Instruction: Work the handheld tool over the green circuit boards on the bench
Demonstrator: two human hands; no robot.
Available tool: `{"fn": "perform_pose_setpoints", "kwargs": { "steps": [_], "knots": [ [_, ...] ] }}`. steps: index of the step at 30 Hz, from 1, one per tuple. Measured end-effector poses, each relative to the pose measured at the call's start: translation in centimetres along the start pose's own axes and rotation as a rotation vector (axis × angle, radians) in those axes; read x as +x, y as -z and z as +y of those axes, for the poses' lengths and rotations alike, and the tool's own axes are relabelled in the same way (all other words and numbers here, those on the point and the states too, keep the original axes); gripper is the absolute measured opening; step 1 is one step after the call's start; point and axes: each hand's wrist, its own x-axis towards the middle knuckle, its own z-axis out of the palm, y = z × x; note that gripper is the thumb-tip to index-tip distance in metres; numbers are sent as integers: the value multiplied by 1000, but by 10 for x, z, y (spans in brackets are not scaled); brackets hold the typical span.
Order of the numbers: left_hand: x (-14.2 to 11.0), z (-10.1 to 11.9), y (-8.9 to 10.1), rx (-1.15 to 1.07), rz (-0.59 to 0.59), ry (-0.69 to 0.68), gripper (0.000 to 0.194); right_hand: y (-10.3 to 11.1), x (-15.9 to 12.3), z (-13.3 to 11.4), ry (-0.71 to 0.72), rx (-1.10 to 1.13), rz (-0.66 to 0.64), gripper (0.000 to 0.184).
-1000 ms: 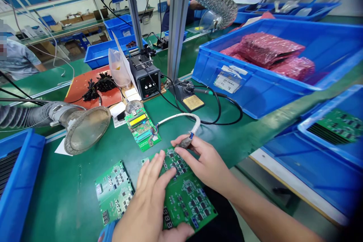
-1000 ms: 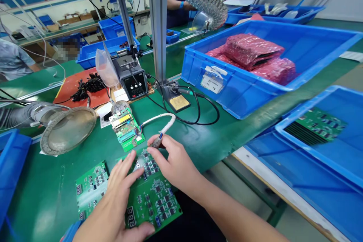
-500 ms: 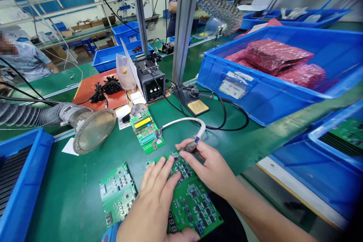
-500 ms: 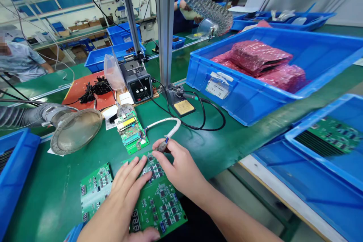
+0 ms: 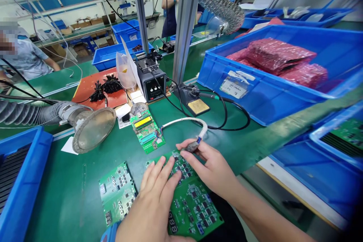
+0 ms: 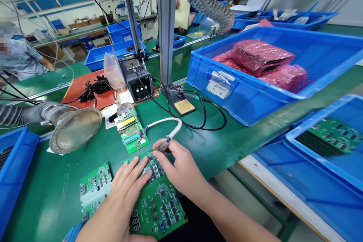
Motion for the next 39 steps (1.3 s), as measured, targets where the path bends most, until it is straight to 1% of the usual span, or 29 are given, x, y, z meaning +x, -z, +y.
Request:
{"fn": "perform_pose_setpoints", "kwargs": {
  "steps": [2,5,9,10,12,14,18,23,29,37,39],
  "knots": [
    [1,1,1,-8,-17,-2,94,-1,1,1,1,-1,3,13],
    [1,2,3,-1,-34,3,90,1,3,0,-15,26,7,15],
    [1,2,5,32,-48,12,83,16,-8,-9,-65,70,45,18],
    [1,2,5,42,-48,16,82,21,-14,-12,-72,54,26,17],
    [1,2,5,61,-46,25,79,29,-28,-18,-79,0,-57,11],
    [0,2,5,75,-41,25,78,33,-41,-21,-78,-51,-130,9],
    [0,2,4,83,-31,16,80,30,-52,-18,-60,-96,-135,9],
    [0,2,3,84,-49,28,82,26,-50,-14,-25,-84,-121,11],
    [0,2,4,75,-70,33,87,26,-50,-17,-7,-103,-110,11],
    [1,1,6,44,-52,31,78,26,-51,-19,93,-200,-116,13],
    [1,1,7,23,-55,30,79,25,-51,-18,120,-221,-99,14]
  ]
}}
